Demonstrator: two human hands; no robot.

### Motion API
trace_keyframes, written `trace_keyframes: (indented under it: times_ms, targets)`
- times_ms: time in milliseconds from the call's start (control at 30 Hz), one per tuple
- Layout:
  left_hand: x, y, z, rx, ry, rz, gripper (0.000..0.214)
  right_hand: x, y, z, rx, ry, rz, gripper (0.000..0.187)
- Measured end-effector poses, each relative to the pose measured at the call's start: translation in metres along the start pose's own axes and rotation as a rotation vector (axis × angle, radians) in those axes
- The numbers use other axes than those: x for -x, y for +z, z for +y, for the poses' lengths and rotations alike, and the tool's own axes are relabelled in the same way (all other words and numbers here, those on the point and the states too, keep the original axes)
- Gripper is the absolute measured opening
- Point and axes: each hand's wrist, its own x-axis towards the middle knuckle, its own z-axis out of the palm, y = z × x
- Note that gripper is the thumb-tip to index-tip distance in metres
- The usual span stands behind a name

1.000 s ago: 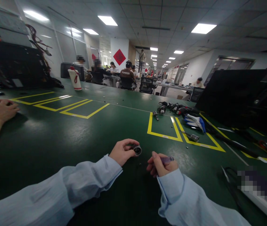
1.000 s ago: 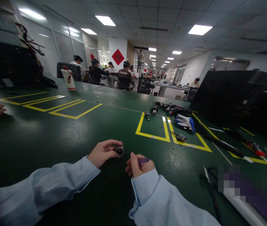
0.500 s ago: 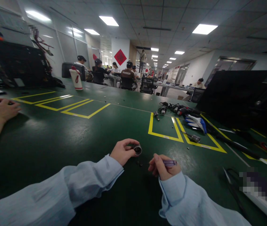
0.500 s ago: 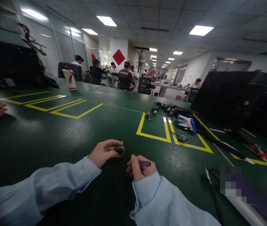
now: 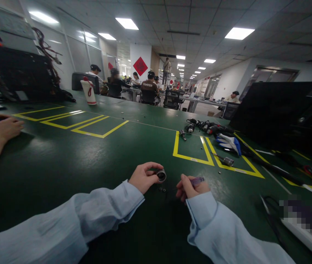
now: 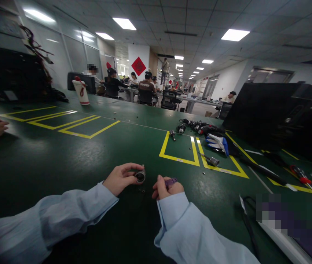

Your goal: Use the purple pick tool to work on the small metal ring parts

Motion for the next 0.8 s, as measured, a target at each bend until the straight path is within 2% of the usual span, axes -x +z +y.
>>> trace_keyframes:
  times_ms: [67,133,300,500,800]
  targets:
    - [0.0007,0.0004,0.0005,-0.004,-0.003,-0.001,0.032,-0.003,-0.0014,-0.0042,-0.107,0.129,-0.009,0.04]
    - [0.0011,0.0006,0.0006,0.007,-0.006,0.001,0.032,-0.0038,-0.0025,-0.0072,-0.197,0.165,-0.008,0.039]
    - [0.0009,0.0003,-0.0001,0.009,0.0,0.001,0.032,0.0018,-0.0006,-0.0066,-0.259,0.064,-0.026,0.038]
    - [0.0008,0.0008,0.0004,-0.003,0.008,0.003,0.031,0.0049,0.004,-0.0015,-0.091,-0.015,-0.037,0.038]
    - [-0.0006,-0.0024,-0.0036,-0.009,0.014,-0.026,0.032,0.001,-0.0059,-0.0078,-0.19,0.019,0.054,0.038]
